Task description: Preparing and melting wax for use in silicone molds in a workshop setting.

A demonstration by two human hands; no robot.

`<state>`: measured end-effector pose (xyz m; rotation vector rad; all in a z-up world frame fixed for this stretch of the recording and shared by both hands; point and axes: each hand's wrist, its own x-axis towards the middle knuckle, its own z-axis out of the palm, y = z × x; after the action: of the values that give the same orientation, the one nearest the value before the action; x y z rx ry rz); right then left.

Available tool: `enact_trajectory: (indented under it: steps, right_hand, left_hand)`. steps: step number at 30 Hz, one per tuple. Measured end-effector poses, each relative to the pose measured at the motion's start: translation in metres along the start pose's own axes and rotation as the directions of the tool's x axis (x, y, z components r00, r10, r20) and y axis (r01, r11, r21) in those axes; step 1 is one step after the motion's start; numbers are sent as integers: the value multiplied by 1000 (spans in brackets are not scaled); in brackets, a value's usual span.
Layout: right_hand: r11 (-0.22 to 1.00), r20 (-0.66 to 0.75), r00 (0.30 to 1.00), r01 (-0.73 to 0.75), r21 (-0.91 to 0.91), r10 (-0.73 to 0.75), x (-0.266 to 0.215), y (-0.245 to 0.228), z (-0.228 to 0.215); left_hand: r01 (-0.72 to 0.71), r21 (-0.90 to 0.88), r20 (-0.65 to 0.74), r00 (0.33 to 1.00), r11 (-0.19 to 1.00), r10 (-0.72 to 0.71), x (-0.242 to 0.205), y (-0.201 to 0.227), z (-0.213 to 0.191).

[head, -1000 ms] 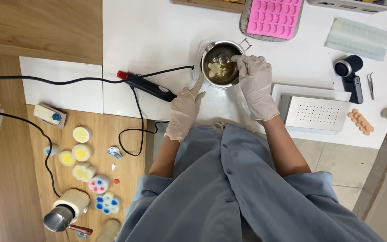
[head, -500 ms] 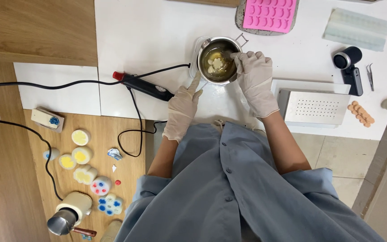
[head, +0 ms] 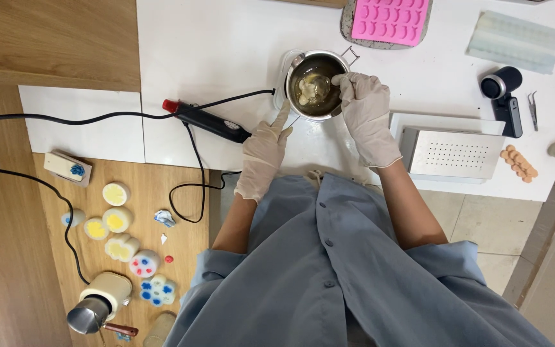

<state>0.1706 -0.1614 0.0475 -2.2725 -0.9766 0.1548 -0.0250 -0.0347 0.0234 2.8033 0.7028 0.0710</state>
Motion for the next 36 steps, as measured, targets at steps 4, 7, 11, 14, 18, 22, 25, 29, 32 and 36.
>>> enact_trajectory:
  steps: [4, 7, 11, 14, 18, 22, 25, 29, 32, 36]
  right_hand:
    - [998, 117, 991, -67, 20, 64, 2, -12, -7]
    - [998, 111, 994, 20, -60, -13, -1, -9, -3]
    - [989, 82, 991, 116, -91, -109, -6, -10, -1]
    - [975, 70, 985, 164, -147, -155, -11, -13, -3]
    - [954, 114, 975, 213, -212, -192, -17, -14, -1]
    - [925, 158, 959, 270, -267, -234, -22, -10, 4]
    - [899, 181, 955, 285, -331, -236, -24, -8, 7]
    - [918, 125, 981, 184, -351, -149, -24, -3, 5]
    - [910, 76, 991, 135, -392, -114, -22, -4, 1]
    - [925, 13, 991, 126, -358, -130, -23, 0, 2]
  left_hand:
    - [0, 27, 43, 999, 1000, -1, 0, -1, -1]
    - [2, 6, 27, 1000, 1000, -2, -1, -2, 5]
    - [-2, 37, -4, 1000, 999, 3, -1, -3, 10]
    - [3, 39, 38, 999, 999, -5, 1, -5, 13]
    - [0, -19, 19, 1000, 1000, 1, -2, -8, 20]
    - [-8, 2, -7, 1000, 1000, 8, -1, -9, 22]
    - [13, 18, 54, 998, 1000, -14, 0, -9, 23]
    - [6, -7, 44, 999, 1000, -6, -1, -11, 28]
    - [-9, 46, 32, 999, 999, 8, -2, -11, 29]
    - [-30, 56, 3, 1000, 998, 29, -1, -11, 29]
